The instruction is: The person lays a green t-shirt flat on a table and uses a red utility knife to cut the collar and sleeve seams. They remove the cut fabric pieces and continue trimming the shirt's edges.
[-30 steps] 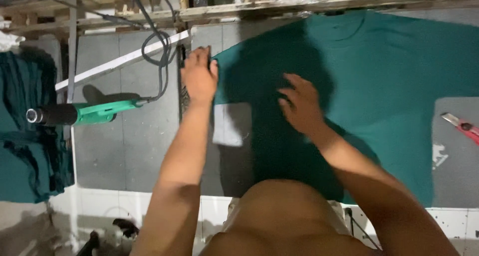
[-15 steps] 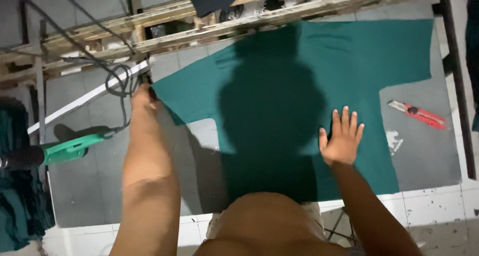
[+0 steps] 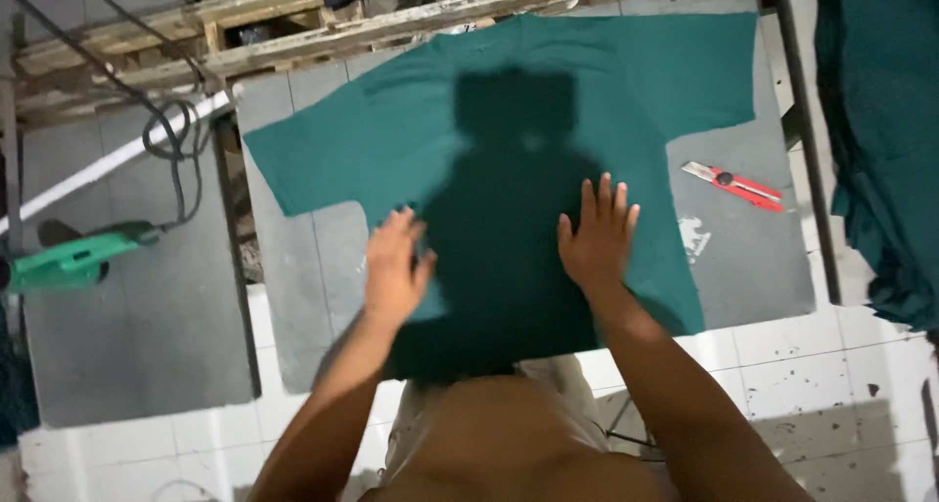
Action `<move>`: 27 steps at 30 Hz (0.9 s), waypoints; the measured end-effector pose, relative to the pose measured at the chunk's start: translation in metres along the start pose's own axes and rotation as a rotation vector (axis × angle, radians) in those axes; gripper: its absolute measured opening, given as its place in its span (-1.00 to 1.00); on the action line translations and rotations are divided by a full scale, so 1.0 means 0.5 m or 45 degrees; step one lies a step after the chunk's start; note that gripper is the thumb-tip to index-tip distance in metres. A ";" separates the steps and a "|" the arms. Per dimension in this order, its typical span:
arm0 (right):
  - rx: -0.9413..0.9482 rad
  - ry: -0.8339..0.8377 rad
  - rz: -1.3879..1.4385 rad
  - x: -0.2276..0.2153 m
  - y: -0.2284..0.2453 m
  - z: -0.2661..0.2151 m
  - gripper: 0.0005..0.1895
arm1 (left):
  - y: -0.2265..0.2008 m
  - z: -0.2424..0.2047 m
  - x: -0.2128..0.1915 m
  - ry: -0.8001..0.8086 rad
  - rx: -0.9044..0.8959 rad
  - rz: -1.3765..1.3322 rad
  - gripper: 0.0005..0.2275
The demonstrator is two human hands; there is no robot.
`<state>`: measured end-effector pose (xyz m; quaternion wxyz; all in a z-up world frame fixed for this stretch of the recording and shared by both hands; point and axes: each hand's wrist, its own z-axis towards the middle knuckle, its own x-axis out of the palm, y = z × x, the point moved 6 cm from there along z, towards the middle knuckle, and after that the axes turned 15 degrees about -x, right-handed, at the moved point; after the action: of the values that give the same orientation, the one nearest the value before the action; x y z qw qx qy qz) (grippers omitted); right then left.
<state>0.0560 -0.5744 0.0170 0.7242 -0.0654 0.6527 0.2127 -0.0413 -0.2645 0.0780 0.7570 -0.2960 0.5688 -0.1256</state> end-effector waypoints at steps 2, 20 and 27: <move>0.002 -0.021 0.140 0.010 -0.011 -0.008 -0.36 | -0.018 -0.114 0.067 0.332 -0.028 0.149 -0.57; -0.540 -0.054 -0.210 -0.033 -0.218 -0.314 -0.25 | 0.071 -0.515 0.081 -0.219 -0.612 0.306 -0.61; -0.589 -0.039 -0.023 -0.037 -0.268 -0.402 -0.38 | 0.174 -0.632 0.122 -0.760 -1.336 -0.560 -0.71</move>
<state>-0.0767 -0.7739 -0.0176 0.7016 -0.2323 0.5750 0.3510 -0.3301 -0.3240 -0.0776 0.5938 -0.7590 0.2455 0.1051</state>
